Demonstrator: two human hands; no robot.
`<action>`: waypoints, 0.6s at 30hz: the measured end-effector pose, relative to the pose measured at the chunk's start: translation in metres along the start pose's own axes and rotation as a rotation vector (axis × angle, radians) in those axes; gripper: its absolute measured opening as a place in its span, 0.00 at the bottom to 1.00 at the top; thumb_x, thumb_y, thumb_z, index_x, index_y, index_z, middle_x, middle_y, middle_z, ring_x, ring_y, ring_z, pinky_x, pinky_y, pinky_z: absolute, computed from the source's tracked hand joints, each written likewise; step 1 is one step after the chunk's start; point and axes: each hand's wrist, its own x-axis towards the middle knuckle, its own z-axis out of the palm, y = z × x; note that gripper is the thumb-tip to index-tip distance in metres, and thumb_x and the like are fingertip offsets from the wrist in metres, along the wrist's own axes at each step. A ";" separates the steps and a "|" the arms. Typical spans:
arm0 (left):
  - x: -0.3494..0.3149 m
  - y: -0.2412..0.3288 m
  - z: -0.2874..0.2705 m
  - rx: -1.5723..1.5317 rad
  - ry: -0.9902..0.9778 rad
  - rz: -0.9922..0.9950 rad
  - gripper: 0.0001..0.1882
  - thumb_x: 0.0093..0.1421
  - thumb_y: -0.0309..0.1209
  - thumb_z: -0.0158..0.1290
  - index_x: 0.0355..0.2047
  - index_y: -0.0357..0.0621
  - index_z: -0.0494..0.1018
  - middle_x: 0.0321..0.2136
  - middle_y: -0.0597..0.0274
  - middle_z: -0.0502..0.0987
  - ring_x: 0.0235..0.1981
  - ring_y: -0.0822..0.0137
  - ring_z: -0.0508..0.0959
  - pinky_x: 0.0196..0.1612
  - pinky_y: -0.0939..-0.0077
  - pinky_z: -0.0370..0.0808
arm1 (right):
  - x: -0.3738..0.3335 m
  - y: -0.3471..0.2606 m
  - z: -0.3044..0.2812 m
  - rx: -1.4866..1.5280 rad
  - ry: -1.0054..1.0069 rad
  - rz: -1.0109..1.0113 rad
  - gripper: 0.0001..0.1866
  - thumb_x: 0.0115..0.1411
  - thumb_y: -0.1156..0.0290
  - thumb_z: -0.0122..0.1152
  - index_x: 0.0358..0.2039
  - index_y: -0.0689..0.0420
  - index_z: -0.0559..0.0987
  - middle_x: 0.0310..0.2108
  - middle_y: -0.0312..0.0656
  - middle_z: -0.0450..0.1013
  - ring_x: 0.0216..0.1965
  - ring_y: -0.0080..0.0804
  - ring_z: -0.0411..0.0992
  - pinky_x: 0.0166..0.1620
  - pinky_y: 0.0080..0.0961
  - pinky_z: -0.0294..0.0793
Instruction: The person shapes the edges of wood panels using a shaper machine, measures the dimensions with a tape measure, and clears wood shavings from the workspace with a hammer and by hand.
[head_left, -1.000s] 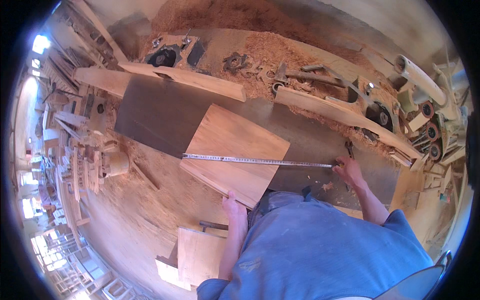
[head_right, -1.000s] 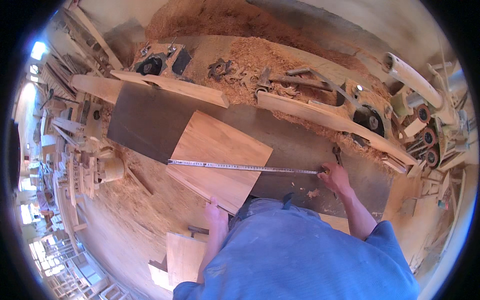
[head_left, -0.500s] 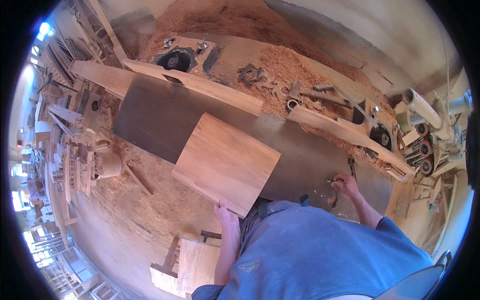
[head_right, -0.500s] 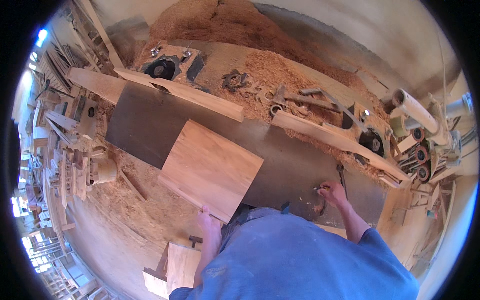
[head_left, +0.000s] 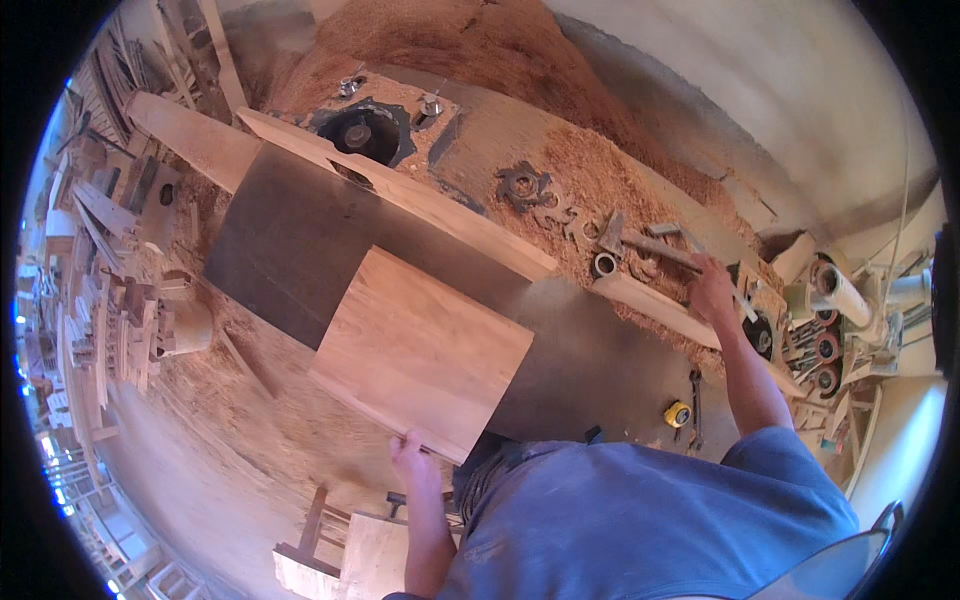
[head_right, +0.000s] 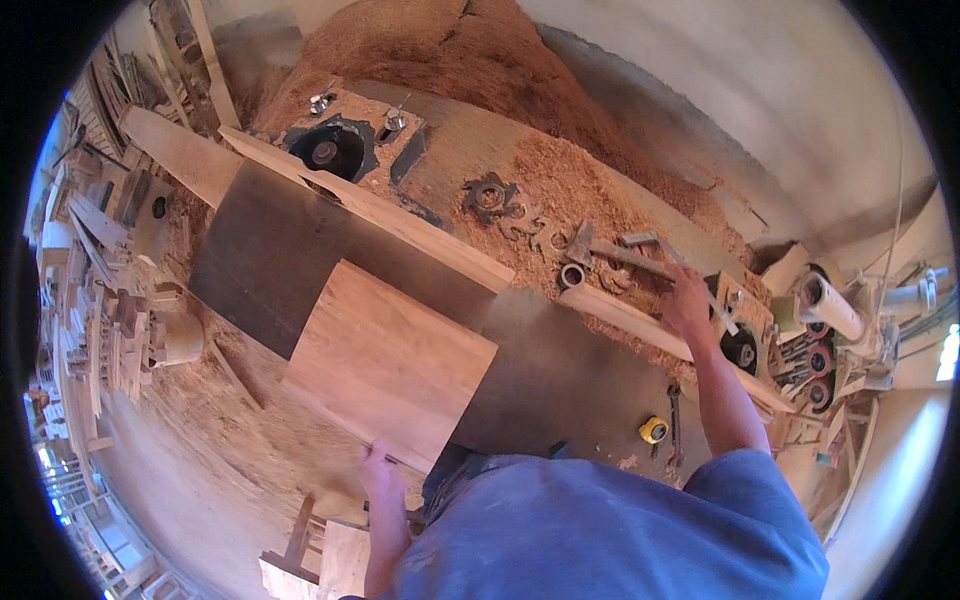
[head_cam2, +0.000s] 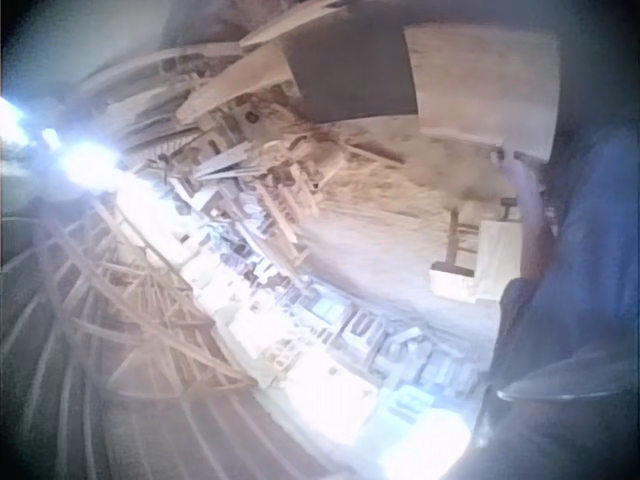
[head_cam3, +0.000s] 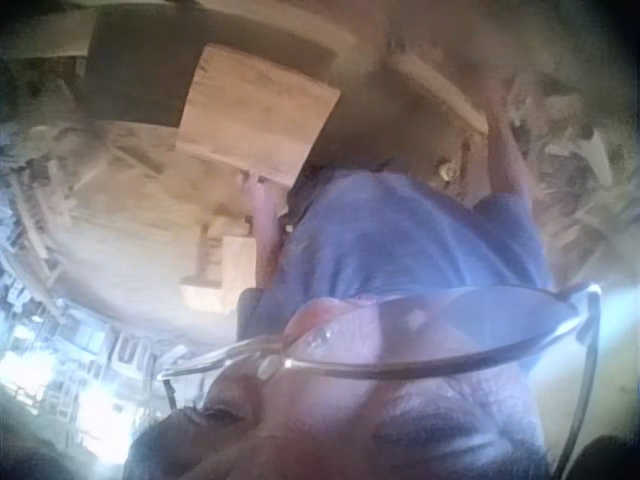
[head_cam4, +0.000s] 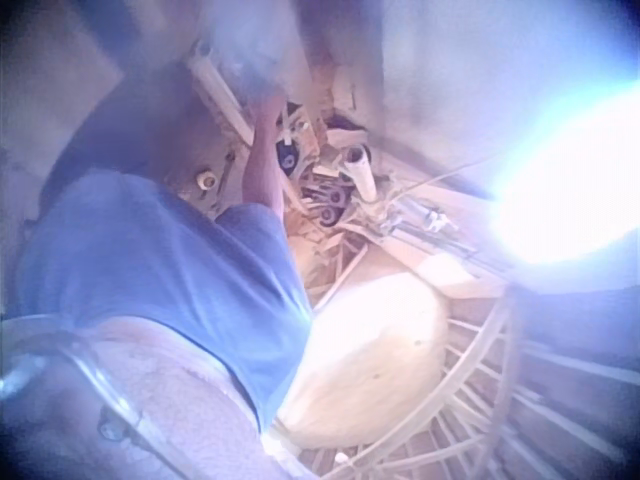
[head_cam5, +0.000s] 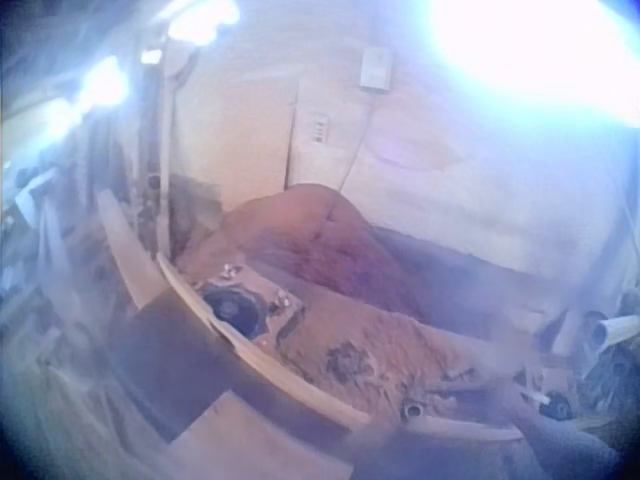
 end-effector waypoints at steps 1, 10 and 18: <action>-0.002 0.009 -0.001 0.185 0.073 0.068 0.13 0.65 0.23 0.51 0.50 0.35 0.70 0.50 0.50 0.75 0.51 0.56 0.75 0.57 0.59 0.72 | 0.013 0.002 0.007 0.012 -0.151 0.038 0.24 0.49 0.76 0.66 0.50 0.58 0.78 0.51 0.53 0.74 0.56 0.55 0.70 0.57 0.45 0.71; 0.026 0.095 0.188 0.627 -0.201 1.122 0.22 0.68 0.39 0.53 0.54 0.34 0.71 0.55 0.47 0.72 0.58 0.50 0.71 0.63 0.54 0.65 | 0.072 0.019 0.061 -0.223 -0.369 -0.041 0.32 0.47 0.71 0.68 0.56 0.59 0.73 0.52 0.56 0.74 0.56 0.58 0.69 0.58 0.47 0.71; 0.064 0.174 0.403 1.203 -0.664 1.420 0.13 0.62 0.38 0.56 0.34 0.39 0.79 0.35 0.50 0.81 0.44 0.51 0.79 0.59 0.57 0.67 | 0.098 -0.088 -0.013 0.077 -0.392 0.186 0.18 0.41 0.71 0.68 0.36 0.59 0.81 0.25 0.51 0.78 0.30 0.43 0.79 0.36 0.39 0.76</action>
